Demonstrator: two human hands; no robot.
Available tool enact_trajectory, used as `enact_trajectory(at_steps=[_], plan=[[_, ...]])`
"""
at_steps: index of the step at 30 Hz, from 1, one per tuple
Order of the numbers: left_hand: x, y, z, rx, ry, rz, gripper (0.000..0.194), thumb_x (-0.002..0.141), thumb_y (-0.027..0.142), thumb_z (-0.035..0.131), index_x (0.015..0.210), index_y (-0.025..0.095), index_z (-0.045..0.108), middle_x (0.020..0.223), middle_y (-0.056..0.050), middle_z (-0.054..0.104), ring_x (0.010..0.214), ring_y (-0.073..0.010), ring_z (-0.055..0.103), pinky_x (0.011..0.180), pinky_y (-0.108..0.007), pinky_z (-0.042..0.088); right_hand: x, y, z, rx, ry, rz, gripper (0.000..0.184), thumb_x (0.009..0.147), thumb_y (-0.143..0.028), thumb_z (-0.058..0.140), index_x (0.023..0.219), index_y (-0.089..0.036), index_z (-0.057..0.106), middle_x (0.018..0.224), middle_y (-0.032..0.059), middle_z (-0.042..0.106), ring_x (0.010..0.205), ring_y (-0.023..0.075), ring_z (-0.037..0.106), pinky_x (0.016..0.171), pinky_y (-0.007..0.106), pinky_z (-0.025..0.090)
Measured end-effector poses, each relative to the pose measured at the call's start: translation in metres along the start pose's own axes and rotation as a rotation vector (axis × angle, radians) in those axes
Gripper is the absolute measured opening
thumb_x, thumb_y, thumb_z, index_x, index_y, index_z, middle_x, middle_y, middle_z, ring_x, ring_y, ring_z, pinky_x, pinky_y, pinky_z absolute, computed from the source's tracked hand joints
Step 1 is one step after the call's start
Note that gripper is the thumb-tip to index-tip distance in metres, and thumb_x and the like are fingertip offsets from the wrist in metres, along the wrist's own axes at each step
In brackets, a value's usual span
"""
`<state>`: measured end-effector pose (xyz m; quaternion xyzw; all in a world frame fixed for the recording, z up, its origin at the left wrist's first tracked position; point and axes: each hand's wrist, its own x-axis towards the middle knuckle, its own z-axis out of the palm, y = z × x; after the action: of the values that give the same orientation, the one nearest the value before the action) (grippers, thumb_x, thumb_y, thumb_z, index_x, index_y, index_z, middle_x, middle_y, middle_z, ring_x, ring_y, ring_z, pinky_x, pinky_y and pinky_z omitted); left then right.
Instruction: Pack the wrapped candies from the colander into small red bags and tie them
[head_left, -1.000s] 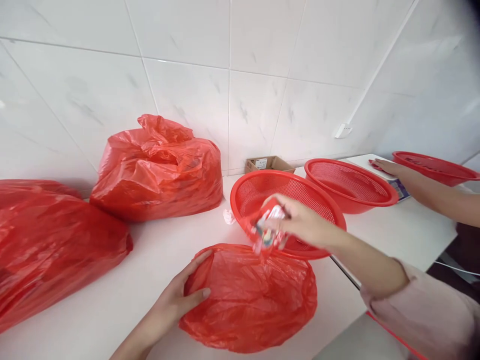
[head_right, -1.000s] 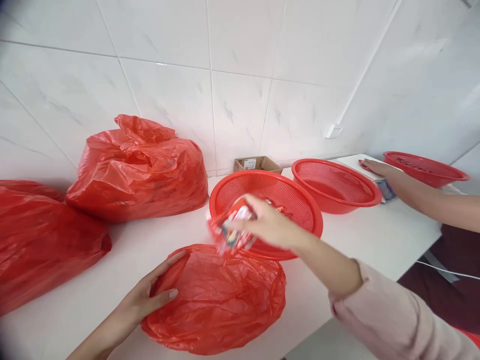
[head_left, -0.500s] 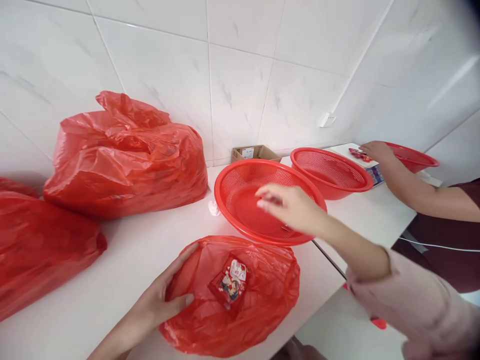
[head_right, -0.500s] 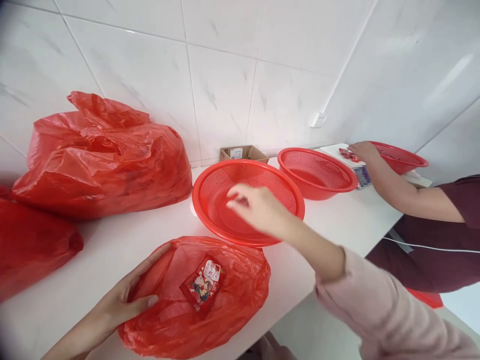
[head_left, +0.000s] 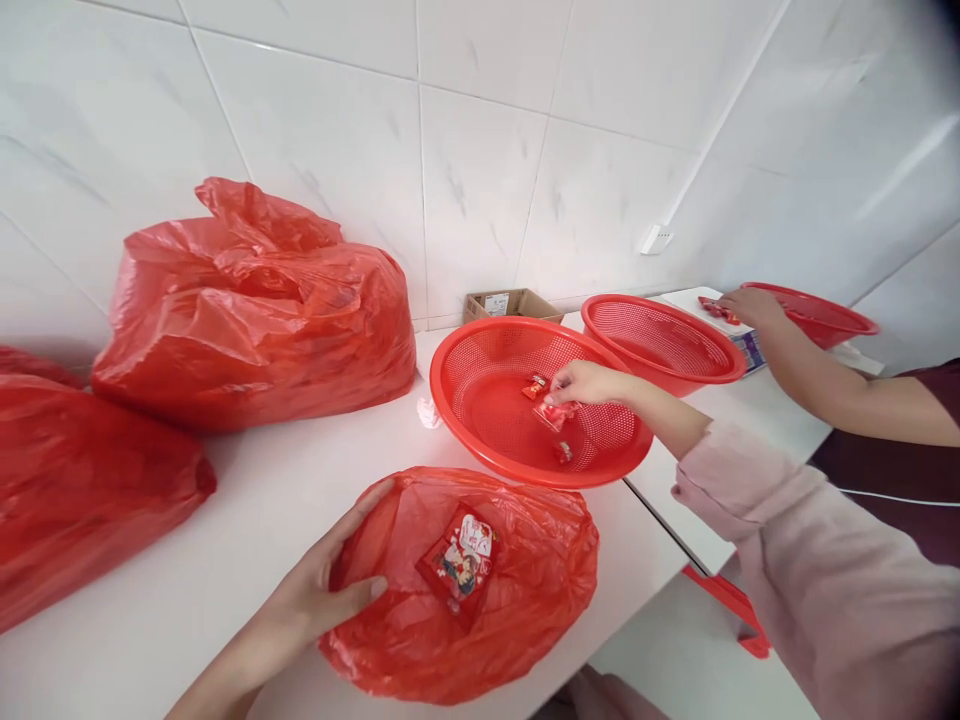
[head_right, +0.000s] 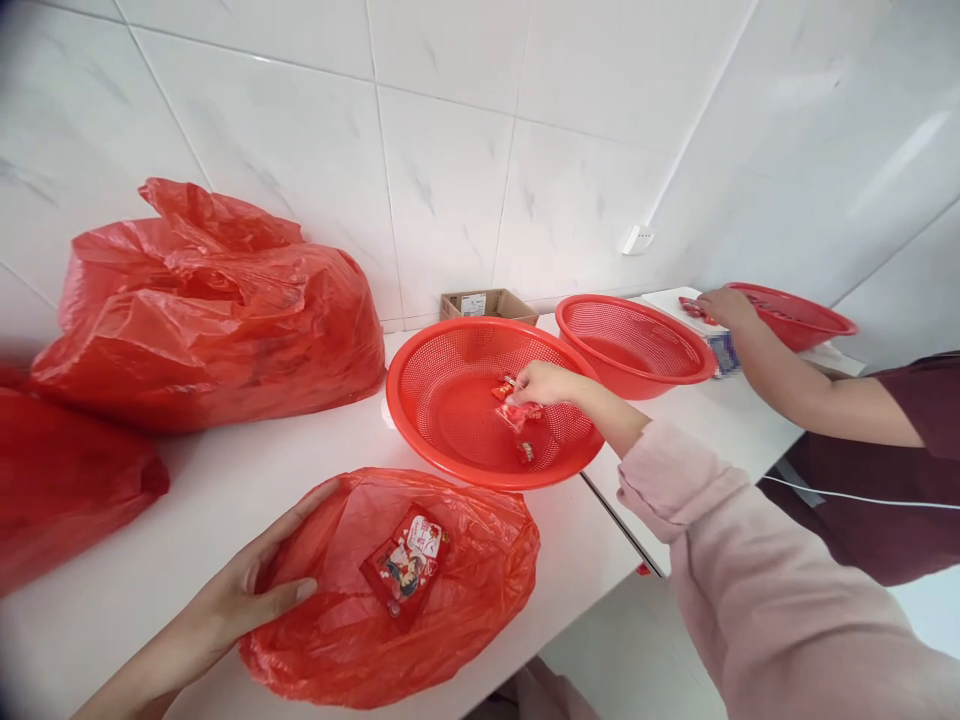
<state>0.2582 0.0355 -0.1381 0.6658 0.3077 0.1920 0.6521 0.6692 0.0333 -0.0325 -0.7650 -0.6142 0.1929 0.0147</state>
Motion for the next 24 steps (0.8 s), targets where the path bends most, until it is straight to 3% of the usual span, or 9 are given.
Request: enact_trajectory(at_steps=[3,6,8,10,13,15,18,21,24], plan=[[0.001,0.001,0.001,-0.025,0.004,-0.003,0.082,0.082,0.041,0.069,0.153,0.035,0.029,0.163,-0.002,0.023,0.146,-0.0346,0.028,0.115,-0.052,0.032,-0.023,-0.029,-0.005,0.225,0.053,-0.127,0.038,0.093,-0.049,0.049,0.087,-0.015,0.064,0.078,0.0024,0.066,0.067,0.0115,0.060,0.061,0.022,0.045],[0.000,0.003,0.002,-0.085,0.004,0.003,0.083,0.082,0.042,0.068,0.154,0.034,0.028,0.163,-0.003,0.022,0.145,-0.0355,0.030,0.113,-0.052,0.035,-0.051,-0.073,0.016,0.526,-0.006,-0.304,0.036,0.090,-0.049,0.054,0.086,-0.015,0.063,0.069,0.0007,0.065,0.059,0.0108,0.058,0.056,0.021,0.043],[0.000,0.004,0.003,-0.106,-0.004,-0.005,0.083,0.083,0.041,0.068,0.154,0.035,0.026,0.163,-0.003,0.022,0.144,-0.0363,0.031,0.112,-0.052,0.038,-0.068,-0.104,0.042,0.507,-0.056,-0.389,0.030,0.091,-0.043,0.057,0.081,-0.015,0.065,0.067,0.0004,0.066,0.059,0.0107,0.059,0.057,0.022,0.042],[-0.001,0.004,0.003,-0.099,-0.013,-0.011,0.083,0.083,0.040,0.068,0.154,0.037,0.025,0.163,-0.002,0.022,0.144,-0.0364,0.031,0.112,-0.051,0.039,-0.080,-0.130,0.065,0.329,0.004,-0.445,0.023,0.092,-0.034,0.058,0.081,-0.016,0.068,0.071,0.0016,0.068,0.064,0.0121,0.061,0.061,0.023,0.041],[-0.002,0.004,0.002,-0.063,-0.007,0.004,0.083,0.083,0.038,0.068,0.154,0.039,0.024,0.163,-0.001,0.022,0.146,-0.0351,0.028,0.113,-0.050,0.037,-0.086,-0.148,0.075,0.179,0.127,-0.512,0.018,0.094,-0.024,0.053,0.092,-0.017,0.070,0.082,0.0037,0.071,0.074,0.0141,0.062,0.067,0.025,0.042],[-0.002,0.004,0.002,-0.038,-0.002,0.024,0.084,0.083,0.037,0.068,0.154,0.038,0.024,0.163,-0.001,0.021,0.146,-0.0347,0.027,0.114,-0.050,0.035,-0.081,-0.141,0.060,0.221,0.188,-0.509,0.021,0.097,-0.025,0.050,0.102,-0.020,0.069,0.091,0.0025,0.072,0.080,0.0139,0.064,0.072,0.025,0.043],[-0.003,0.004,0.002,0.010,0.032,0.053,0.082,0.084,0.038,0.067,0.154,0.037,0.025,0.164,-0.002,0.021,0.147,-0.0344,0.026,0.116,-0.050,0.031,-0.061,-0.108,0.030,0.118,0.251,-0.365,0.021,0.096,-0.028,0.050,0.111,-0.023,0.065,0.109,0.0023,0.070,0.097,0.0161,0.064,0.082,0.027,0.044],[-0.003,0.003,0.003,0.107,0.134,0.086,0.075,0.086,0.039,0.064,0.152,0.038,0.029,0.162,0.001,0.025,0.147,-0.0328,0.025,0.118,-0.048,0.027,-0.038,-0.065,0.023,-0.165,0.038,-0.149,0.027,0.086,-0.032,0.063,0.110,-0.020,0.064,0.107,0.0092,0.069,0.095,0.0234,0.064,0.076,0.030,0.045],[-0.003,0.003,0.004,0.218,0.249,0.136,0.066,0.088,0.040,0.061,0.149,0.036,0.037,0.160,0.000,0.030,0.147,-0.0328,0.026,0.119,-0.049,0.025,-0.021,-0.029,0.040,-0.208,-0.149,-0.121,0.026,0.071,-0.023,0.074,0.095,-0.017,0.068,0.089,0.0083,0.070,0.077,0.0225,0.065,0.062,0.027,0.043]])
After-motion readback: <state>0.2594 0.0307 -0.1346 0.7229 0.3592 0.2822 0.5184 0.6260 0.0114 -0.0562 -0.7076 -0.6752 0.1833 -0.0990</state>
